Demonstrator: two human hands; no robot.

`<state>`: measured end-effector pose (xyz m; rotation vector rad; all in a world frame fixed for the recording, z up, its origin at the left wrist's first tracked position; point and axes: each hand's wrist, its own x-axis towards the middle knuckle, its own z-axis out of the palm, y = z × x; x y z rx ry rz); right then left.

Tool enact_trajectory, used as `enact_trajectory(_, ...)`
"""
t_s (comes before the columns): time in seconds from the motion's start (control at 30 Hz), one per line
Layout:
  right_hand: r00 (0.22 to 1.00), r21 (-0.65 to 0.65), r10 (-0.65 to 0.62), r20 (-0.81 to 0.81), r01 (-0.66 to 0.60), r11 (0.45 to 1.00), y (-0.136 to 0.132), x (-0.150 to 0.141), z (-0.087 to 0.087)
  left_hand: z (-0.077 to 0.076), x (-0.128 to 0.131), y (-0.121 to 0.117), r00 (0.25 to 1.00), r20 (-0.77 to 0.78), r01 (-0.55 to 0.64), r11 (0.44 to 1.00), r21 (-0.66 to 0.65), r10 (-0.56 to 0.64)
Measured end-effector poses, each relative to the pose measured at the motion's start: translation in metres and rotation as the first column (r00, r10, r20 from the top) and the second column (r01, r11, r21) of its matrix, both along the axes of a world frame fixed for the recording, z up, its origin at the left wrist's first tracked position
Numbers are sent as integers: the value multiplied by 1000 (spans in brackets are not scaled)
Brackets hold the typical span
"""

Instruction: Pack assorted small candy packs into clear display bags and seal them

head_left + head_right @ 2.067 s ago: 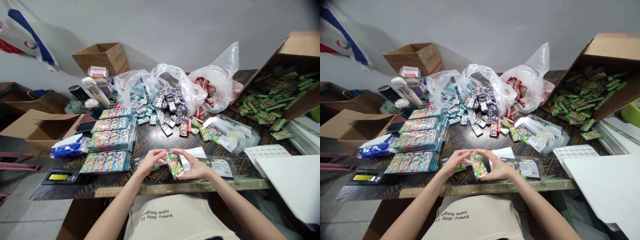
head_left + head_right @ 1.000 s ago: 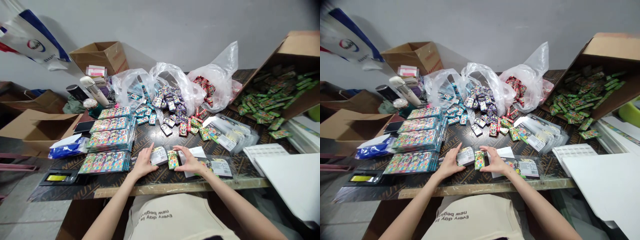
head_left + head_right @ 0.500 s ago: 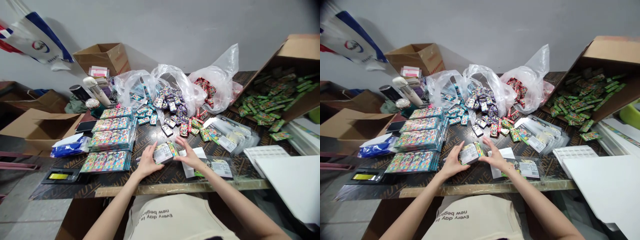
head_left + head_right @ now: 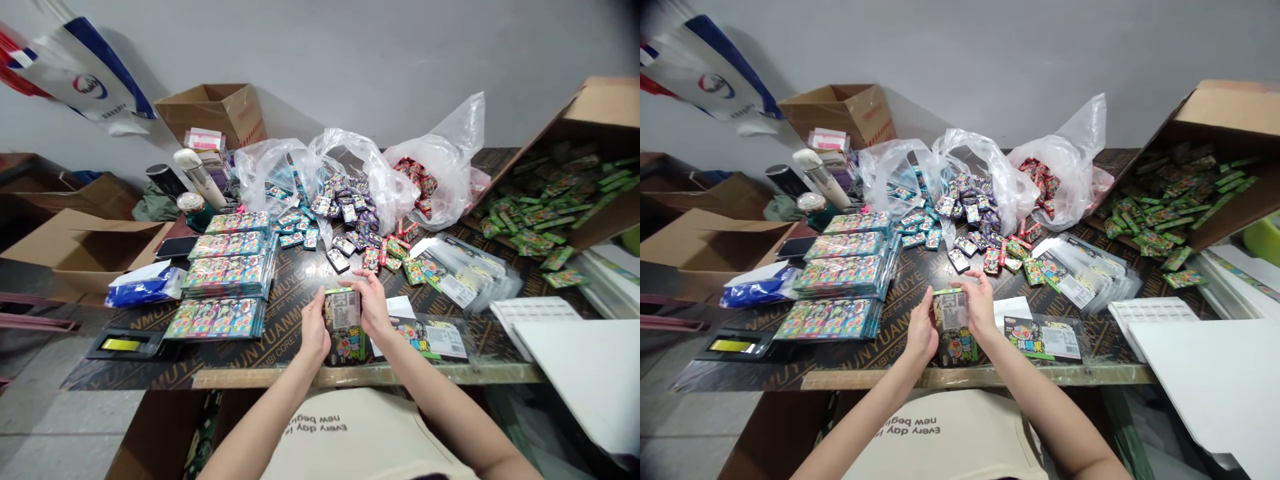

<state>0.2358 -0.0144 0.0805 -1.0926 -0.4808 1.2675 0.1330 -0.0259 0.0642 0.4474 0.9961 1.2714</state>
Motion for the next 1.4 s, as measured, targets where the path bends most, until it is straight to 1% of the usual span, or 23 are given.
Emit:
enact_trajectory(0.07,999,26,20,-45,-19,999,-2,4,2,6,-4,7,1000,15,15,999,-44,-14)
enact_trajectory(0.13,994,23,66,-87,-64,998,-2,9,3,12,-8,14,997,0,83,994,-65,-83)
enact_trajectory(0.2,989,-4,125,-84,-126,992,-1,13,3,18,-13,20,986,-78,144,989,-23,-145)
enact_trajectory(0.23,987,-12,150,-59,-151,988,0,16,3,21,-16,22,978,-154,149,988,31,-143)
enact_trajectory(0.3,980,3,198,35,-198,980,0,21,2,27,-21,25,927,-362,179,966,184,-103)
enact_trajectory(0.37,958,73,210,195,-228,971,-2,28,2,32,-26,27,834,-548,270,911,312,-60)
enact_trajectory(0.43,914,142,189,359,-254,957,-5,34,2,36,-30,30,758,-648,377,860,343,-74)
enact_trajectory(0.47,891,158,177,418,-263,952,-7,37,2,37,-32,32,737,-669,411,849,333,-94)
enact_trajectory(0.53,864,159,165,476,-269,950,-7,41,4,39,-34,36,727,-671,445,846,294,-150)
enact_trajectory(0.63,851,139,188,491,-289,947,-4,45,7,41,-33,42,742,-628,475,845,245,-235)
enact_trajectory(0.7,834,131,215,507,-322,938,-1,46,9,43,-32,44,724,-641,508,825,248,-253)
enact_trajectory(0.77,812,132,225,538,-345,929,-1,47,10,45,-31,43,665,-719,545,790,280,-204)
enact_trajectory(0.83,793,143,220,568,-358,923,-3,48,11,46,-31,40,580,-808,588,741,324,-107)
enact_trajectory(0.93,755,153,215,620,-384,910,-10,51,13,45,-32,33,484,-875,663,639,391,33)
enact_trajectory(1.0,715,163,218,664,-423,891,-15,57,13,45,-33,31,439,-894,717,566,407,87)
enact_trajectory(1.07,666,166,219,713,-464,870,-15,66,9,46,-34,31,369,-924,775,514,367,103)
enact_trajectory(1.13,591,147,172,788,-452,880,-11,79,-2,48,-36,33,278,-955,826,482,293,104)
enact_trajectory(1.17,511,112,137,849,-427,897,-8,85,-11,49,-37,34,233,-966,846,467,256,109)
enact_trajectory(1.23,280,7,100,955,-358,934,-2,98,-32,50,-38,35,168,-978,874,441,206,124)
enact_trajectory(1.27,168,-53,113,979,-329,943,0,104,-43,50,-39,36,152,-980,881,432,194,130)
enact_trajectory(1.3,83,-105,136,987,-305,946,1,107,-53,50,-39,36,144,-981,884,428,188,133)
enact_trajectory(1.33,32,-141,157,987,-290,947,2,110,-62,50,-40,36,141,-981,884,429,185,133)
enact_trajectory(1.4,7,-168,177,984,-278,946,1,112,-75,49,-40,35,145,-981,880,437,187,129)
